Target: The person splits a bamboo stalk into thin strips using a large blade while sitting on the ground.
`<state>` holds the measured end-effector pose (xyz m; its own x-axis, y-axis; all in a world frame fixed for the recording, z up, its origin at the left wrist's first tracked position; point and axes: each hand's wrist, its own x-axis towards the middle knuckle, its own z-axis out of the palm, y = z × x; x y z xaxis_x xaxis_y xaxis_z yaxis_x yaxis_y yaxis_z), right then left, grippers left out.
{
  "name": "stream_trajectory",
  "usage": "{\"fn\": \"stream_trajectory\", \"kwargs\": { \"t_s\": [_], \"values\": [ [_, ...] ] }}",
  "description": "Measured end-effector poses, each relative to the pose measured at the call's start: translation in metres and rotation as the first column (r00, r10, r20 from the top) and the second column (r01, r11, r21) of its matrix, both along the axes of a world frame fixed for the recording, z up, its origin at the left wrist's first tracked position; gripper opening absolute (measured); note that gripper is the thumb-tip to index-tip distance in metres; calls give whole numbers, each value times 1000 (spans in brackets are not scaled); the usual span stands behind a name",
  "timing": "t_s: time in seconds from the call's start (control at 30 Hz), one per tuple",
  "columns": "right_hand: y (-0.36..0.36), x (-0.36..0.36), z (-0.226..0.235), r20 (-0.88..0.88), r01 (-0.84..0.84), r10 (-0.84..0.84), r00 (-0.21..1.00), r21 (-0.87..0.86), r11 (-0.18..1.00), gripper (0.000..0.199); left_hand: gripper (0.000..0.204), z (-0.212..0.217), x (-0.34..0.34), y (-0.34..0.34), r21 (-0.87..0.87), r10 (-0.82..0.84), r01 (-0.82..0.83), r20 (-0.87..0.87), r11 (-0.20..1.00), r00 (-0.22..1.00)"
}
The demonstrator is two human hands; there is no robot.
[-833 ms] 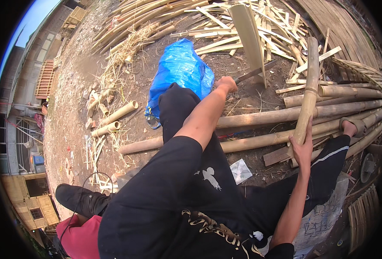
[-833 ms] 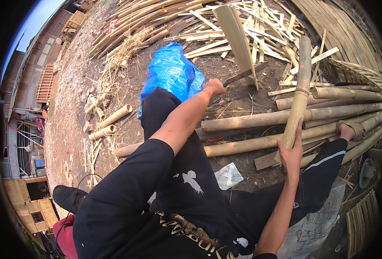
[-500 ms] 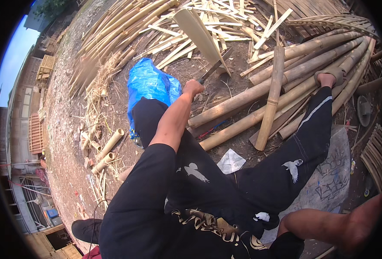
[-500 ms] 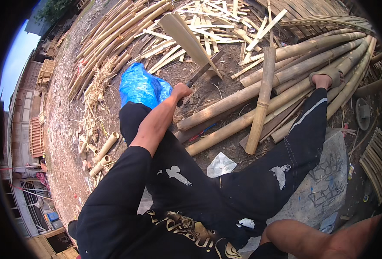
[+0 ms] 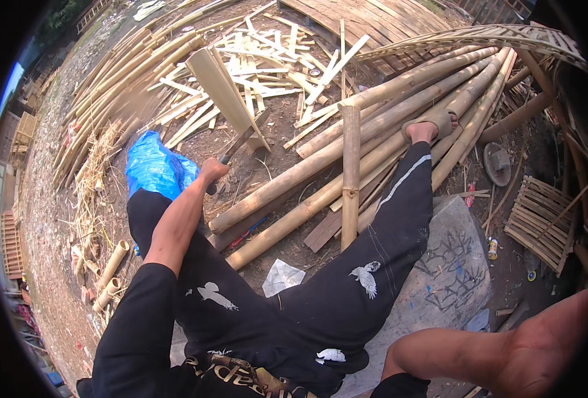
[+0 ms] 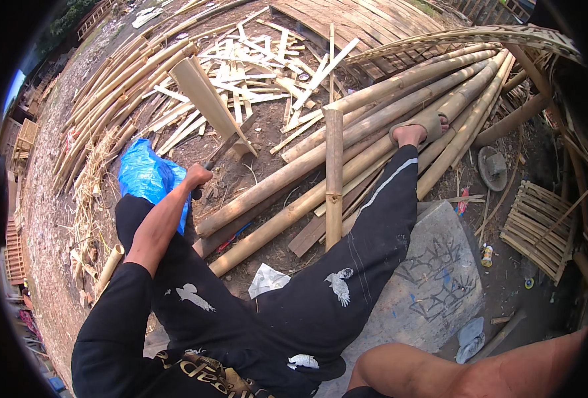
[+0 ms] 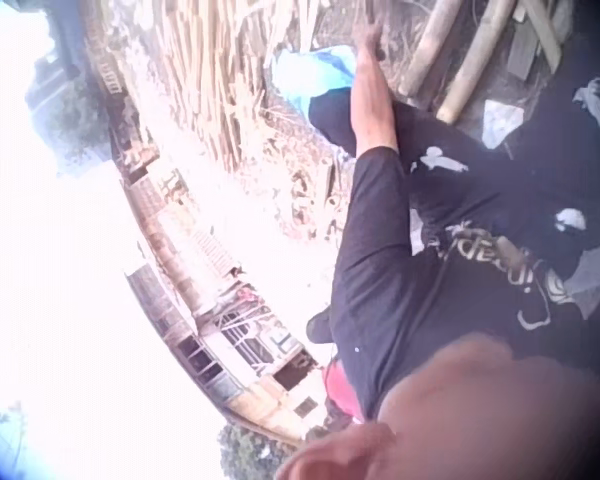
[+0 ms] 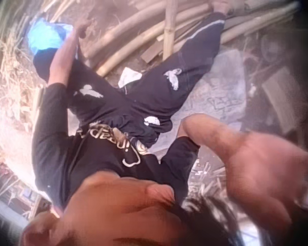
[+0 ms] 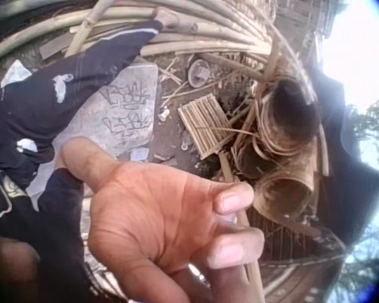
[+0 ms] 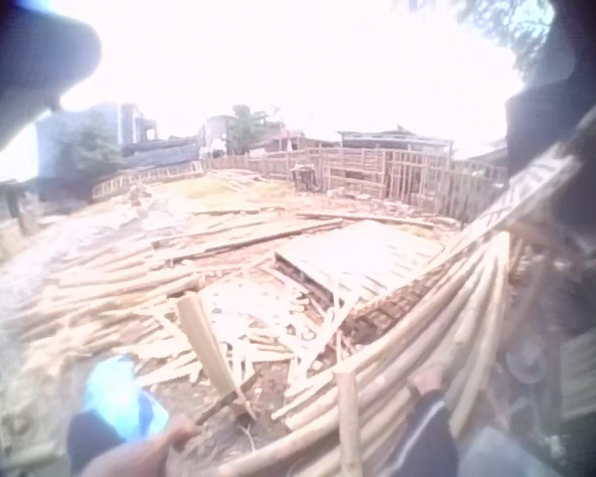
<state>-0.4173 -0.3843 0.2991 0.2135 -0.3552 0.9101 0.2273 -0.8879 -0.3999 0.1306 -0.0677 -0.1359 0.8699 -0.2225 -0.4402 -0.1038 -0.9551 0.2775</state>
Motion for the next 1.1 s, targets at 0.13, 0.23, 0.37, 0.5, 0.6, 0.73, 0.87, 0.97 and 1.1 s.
{"fn": "stream_trajectory", "kwargs": {
  "t_s": [0.13,0.23,0.37,0.5,0.6,0.73,0.87,0.97,1.1],
  "values": [
    [10,64,32,56,-157,163,985,-103,982,70,39,12,23,21,-31,97,-96,42,995,994],
    [-3,82,43,22,-213,217,976,-119,970,68,43,13,-16,14,23,168,-168,10,986,986],
    [-14,124,30,-46,-378,375,926,-77,923,66,40,17,-16,30,27,193,-192,-63,981,979],
    [7,138,3,-23,-525,525,851,-12,851,65,46,10,-1,26,15,103,-103,4,995,995],
    [24,138,-30,-29,-595,600,800,100,798,64,29,-29,-19,59,85,91,-81,-119,993,989],
    [48,126,-49,28,-654,654,756,58,754,62,33,-36,8,24,-17,25,-25,-41,1000,999],
    [34,106,-48,124,-675,665,736,64,735,61,32,-32,39,43,143,-64,84,-142,986,988],
    [29,86,-40,125,-628,620,774,27,778,60,29,-39,25,1,107,-84,88,-35,990,996],
    [11,56,-44,76,-504,499,864,95,859,59,28,-52,4,9,101,-73,84,-101,991,992]
  ]
}}
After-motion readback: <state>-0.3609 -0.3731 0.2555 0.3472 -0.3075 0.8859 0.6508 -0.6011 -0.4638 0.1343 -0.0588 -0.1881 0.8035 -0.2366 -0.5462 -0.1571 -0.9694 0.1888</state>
